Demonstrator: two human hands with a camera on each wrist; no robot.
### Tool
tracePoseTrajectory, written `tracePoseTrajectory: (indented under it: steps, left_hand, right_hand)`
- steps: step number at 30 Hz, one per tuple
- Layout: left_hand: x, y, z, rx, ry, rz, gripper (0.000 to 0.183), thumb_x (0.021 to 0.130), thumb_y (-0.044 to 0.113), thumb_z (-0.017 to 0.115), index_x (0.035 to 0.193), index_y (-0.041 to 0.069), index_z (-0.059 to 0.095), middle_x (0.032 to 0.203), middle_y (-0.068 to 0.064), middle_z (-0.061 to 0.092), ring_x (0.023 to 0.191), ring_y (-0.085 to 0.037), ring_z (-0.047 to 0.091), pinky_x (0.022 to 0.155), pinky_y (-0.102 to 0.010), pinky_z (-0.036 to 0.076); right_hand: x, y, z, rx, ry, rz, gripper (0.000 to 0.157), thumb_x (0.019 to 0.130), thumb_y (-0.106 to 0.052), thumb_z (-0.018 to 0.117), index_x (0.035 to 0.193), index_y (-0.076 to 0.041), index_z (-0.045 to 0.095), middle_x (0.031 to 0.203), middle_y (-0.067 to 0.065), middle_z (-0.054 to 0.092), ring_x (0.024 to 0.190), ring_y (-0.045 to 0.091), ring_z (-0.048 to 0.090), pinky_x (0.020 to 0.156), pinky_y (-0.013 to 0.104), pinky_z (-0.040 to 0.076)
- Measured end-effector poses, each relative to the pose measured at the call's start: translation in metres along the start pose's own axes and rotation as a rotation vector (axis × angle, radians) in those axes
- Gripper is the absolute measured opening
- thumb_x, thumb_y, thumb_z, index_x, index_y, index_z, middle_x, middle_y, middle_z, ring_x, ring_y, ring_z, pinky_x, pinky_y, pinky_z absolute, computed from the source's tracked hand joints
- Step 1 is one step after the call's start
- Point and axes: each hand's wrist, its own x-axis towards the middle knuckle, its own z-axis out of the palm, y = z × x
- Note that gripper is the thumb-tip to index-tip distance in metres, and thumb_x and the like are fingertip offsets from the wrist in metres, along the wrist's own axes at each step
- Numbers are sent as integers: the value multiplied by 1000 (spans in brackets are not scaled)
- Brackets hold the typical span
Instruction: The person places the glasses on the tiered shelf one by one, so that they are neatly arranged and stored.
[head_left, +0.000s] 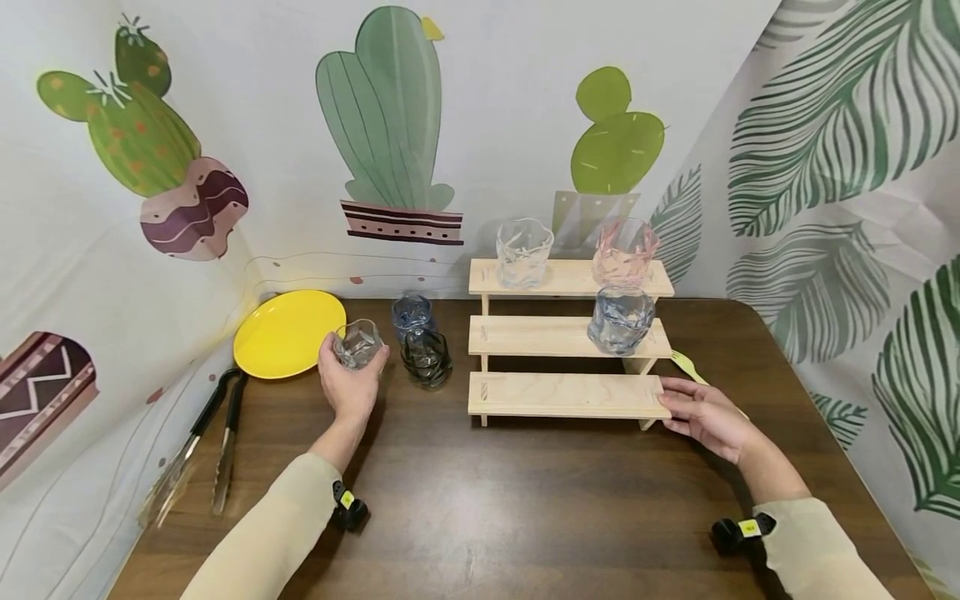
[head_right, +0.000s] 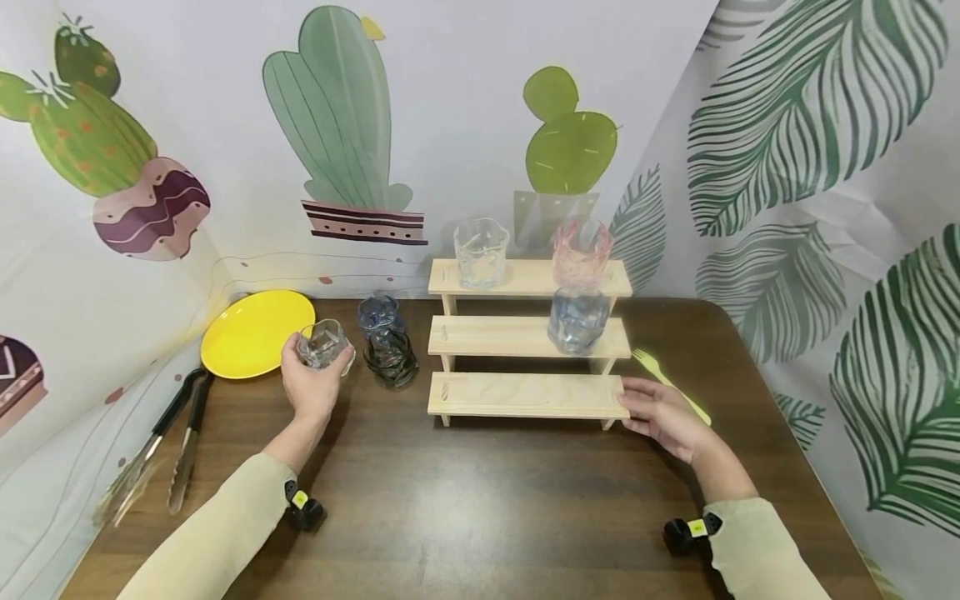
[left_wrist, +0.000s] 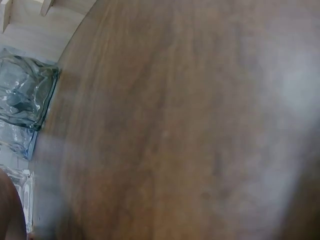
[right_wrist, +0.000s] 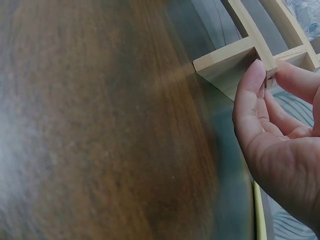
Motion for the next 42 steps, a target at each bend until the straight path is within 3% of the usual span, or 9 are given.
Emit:
tracePoseTrajectory:
  steps: [12, 23, 25, 32, 42]
  left_hand:
    - [3, 0, 2, 19, 13, -7, 92, 75, 34, 95, 149, 10, 46, 149, -12, 49, 138, -28, 45, 116, -43, 34]
    - [1, 8, -9, 3, 11, -40, 93, 70, 38, 98, 143, 11, 49, 140, -9, 56, 128, -26, 52, 110, -43, 40]
    - [0, 11, -11, -10, 18, -35, 93, 68, 39, 99, 142, 11, 50, 138, -8, 57, 126, -25, 54, 109, -41, 42]
    - [-5, 28, -20, -89, 33, 19, 94, 63, 40, 101, 140, 15, 54, 133, -3, 60, 119, -18, 57, 103, -37, 46]
    - [-19, 64, -27, -131, -22, 135, 92, 63, 40, 102, 139, 18, 56, 128, 2, 61, 113, -14, 56, 93, -27, 48]
  right_hand:
    - [0, 1, 0, 0, -8, -8, 40, 106, -4, 56, 143, 0, 42, 113, 1, 67, 95, 15, 67, 79, 29, 59]
    - [0, 1, -1, -4, -9, -3, 41, 106, -5, 57, 144, 0, 43, 114, 1, 68, 96, 15, 68, 80, 30, 59]
    - [0, 1, -1, -4, -13, -6, 48, 106, -5, 57, 148, 5, 36, 114, 1, 67, 96, 15, 68, 80, 30, 59]
    - [0, 1, -1, -11, -11, -9, 37, 106, -5, 58, 140, -4, 46, 114, 1, 68, 96, 15, 68, 80, 29, 59]
    - [-2, -1, 1, -3, -10, -8, 38, 106, -5, 57, 141, -3, 45, 114, 1, 67, 95, 15, 67, 79, 29, 59]
